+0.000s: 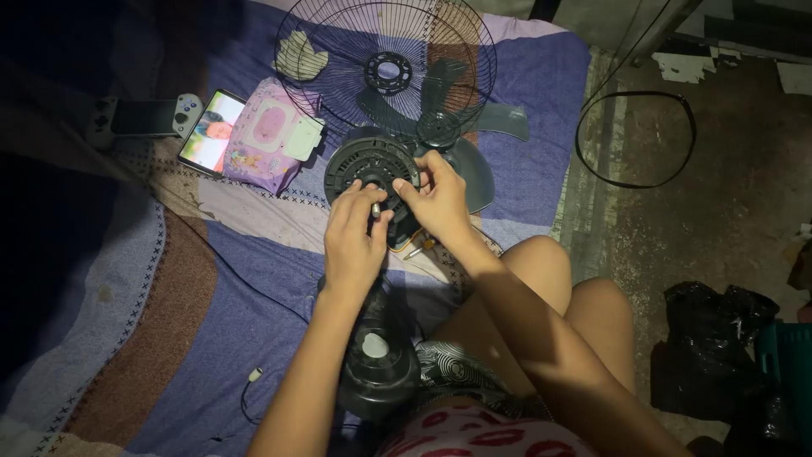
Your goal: The person disassembles a standing fan motor housing using a screwdriver and a socket wrench. They remove screws and separate the housing parts while sitting on a bed.
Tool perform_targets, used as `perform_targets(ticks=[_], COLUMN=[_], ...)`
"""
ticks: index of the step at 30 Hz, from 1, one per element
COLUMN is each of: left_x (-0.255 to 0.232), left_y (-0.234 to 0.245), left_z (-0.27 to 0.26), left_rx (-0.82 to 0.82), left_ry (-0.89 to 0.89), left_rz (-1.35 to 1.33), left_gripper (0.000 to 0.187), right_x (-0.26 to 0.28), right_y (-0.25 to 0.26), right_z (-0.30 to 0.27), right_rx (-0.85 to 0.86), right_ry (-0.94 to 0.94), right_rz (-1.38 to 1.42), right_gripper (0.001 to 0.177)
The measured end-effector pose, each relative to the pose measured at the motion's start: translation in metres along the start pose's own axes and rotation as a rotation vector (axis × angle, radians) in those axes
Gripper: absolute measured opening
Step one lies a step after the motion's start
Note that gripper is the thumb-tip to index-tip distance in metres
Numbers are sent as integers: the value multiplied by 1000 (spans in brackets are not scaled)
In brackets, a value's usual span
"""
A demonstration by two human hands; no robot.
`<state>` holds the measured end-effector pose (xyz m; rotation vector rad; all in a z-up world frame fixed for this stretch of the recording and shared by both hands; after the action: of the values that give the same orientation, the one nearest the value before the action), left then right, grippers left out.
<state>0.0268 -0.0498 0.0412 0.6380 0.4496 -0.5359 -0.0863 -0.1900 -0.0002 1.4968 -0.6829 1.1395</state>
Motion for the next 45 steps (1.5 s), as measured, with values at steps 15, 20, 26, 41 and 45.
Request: perform_targets(ticks=[15, 20, 26, 41, 45], left_x=[22, 9, -3, -2, -6], left_y=[-7, -5, 1, 1, 2], left_z=[6, 12, 10, 11, 12], left_rx=[-129, -111, -33, -80, -86], left_ry=[-37, -132, -138, -142, -139], left_rz=[111, 160, 164, 109, 93], left_gripper=[19, 17, 16, 18, 18], right_x=[-64, -126, -121, -205, -204], right_y=[61, 104, 87, -11, -3], right_z=[20, 7, -7, -39, -39], right_rx=[19, -41, -14, 342, 393], right_ry=[21, -182, -5, -213, -224], right_rz=[149, -82, -302, -1029, -959], right_gripper=[40, 28, 19, 18, 17])
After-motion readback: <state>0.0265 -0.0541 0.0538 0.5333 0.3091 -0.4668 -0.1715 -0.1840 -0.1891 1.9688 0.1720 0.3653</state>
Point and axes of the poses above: each hand's wrist, its own z-axis towards the middle knuckle, its own y-axis out of the back of the hand, x = y × z, the point moved 7 cm from there along z, towards the middle knuckle, and after that the axes turned 12 degrees about -y, right-handed, at the moved point
